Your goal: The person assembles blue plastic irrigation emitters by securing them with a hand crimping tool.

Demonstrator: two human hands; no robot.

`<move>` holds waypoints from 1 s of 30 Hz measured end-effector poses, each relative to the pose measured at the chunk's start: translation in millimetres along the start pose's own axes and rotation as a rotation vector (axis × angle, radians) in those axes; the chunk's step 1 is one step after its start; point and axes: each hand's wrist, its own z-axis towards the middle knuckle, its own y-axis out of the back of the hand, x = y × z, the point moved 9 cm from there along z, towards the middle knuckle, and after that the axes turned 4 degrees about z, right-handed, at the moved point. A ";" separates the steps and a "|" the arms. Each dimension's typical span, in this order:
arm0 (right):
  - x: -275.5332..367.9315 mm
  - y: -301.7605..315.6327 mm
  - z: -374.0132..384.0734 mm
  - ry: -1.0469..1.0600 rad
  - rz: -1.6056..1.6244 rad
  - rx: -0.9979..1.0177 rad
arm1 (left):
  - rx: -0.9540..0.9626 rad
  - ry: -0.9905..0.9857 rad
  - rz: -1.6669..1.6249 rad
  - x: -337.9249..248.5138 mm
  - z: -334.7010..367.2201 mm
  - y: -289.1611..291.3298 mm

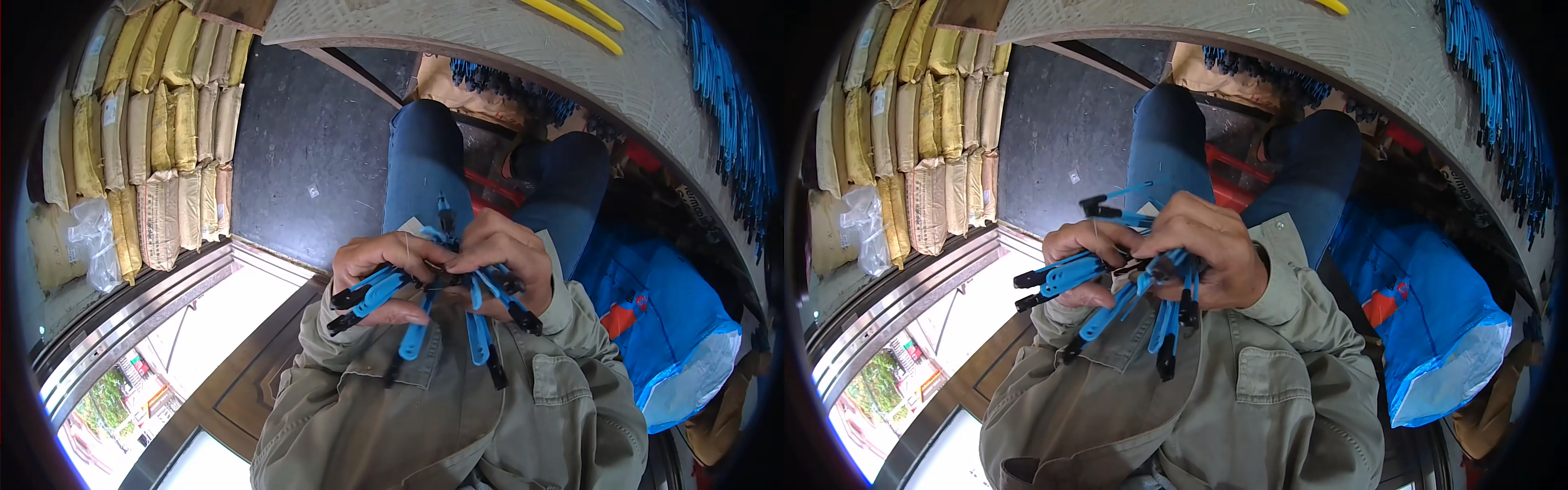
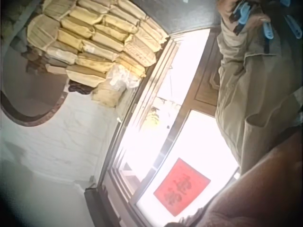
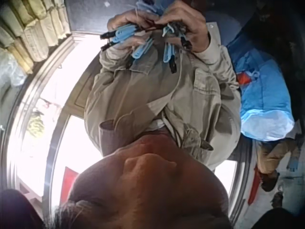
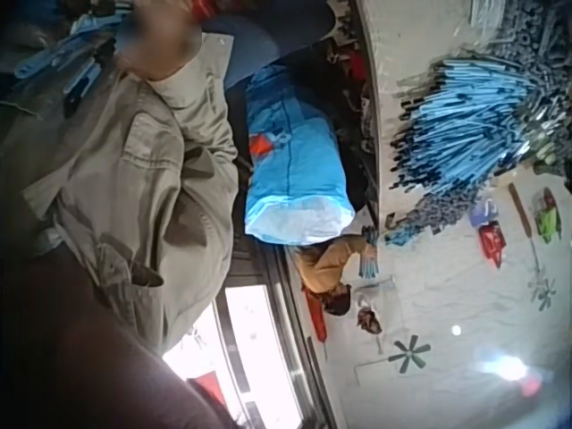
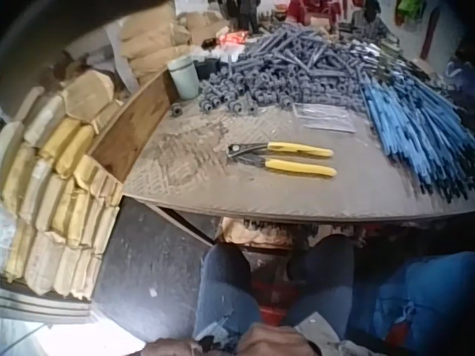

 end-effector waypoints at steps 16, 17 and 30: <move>-18.4 13.4 31.3 -0.172 0.393 -0.035 | 0.096 0.089 -0.074 9.4 21.1 7.4; -15.7 19.3 34.6 -0.150 0.366 -0.028 | 0.112 0.057 -0.070 7.0 26.1 7.3; -55.5 32.4 -12.2 -0.409 0.170 -0.116 | -0.138 -0.067 0.038 24.3 40.2 1.2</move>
